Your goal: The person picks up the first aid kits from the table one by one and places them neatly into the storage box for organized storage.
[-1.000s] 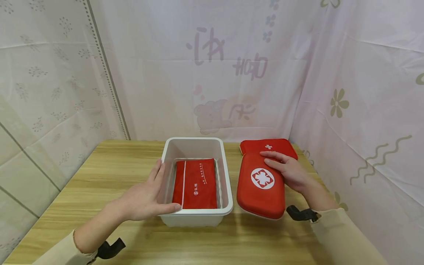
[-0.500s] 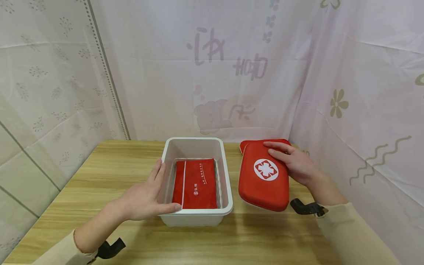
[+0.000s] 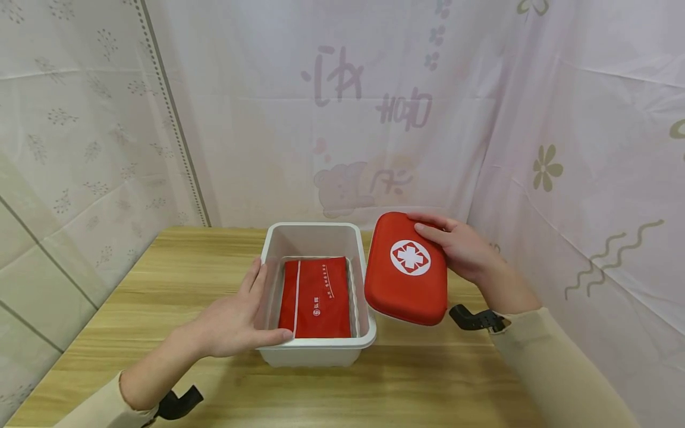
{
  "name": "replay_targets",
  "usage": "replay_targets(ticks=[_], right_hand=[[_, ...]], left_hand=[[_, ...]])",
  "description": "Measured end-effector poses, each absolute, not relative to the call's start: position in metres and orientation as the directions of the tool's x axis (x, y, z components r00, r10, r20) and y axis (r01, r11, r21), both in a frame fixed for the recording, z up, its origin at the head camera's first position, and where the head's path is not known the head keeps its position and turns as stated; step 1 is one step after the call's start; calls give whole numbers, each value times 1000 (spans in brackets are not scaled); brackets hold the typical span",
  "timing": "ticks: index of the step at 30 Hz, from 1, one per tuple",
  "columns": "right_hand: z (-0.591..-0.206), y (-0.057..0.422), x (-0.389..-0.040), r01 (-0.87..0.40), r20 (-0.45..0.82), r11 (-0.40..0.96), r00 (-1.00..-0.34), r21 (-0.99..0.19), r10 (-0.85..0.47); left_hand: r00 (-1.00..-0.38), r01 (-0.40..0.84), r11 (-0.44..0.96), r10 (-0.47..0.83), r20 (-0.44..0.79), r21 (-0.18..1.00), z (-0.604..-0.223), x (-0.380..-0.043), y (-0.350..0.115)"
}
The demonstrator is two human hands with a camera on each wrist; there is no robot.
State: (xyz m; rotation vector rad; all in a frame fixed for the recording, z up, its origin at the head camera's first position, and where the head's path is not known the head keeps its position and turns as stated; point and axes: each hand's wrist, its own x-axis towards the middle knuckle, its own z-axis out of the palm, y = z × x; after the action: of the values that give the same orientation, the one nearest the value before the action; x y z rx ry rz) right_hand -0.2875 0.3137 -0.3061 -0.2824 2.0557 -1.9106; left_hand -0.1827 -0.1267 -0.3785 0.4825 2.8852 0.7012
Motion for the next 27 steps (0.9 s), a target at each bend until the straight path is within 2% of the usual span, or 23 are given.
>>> replay_targets(ticks=[7,22,27], right_hand=[[-295,284,-293,123,-163,137,-928,-983,-334],[-289,221,-312,95,-117,74,-909,-993,-400],[-286,200,-316,71,-111,109,-900,-992,-421]], left_hand=[[-939,286,836,342,-39,468,-379,-183,-126],[-941,284,844,336,-36,455,-379,-183,-123],[-941,288,843,336,-29,454,-379,-182,-122]])
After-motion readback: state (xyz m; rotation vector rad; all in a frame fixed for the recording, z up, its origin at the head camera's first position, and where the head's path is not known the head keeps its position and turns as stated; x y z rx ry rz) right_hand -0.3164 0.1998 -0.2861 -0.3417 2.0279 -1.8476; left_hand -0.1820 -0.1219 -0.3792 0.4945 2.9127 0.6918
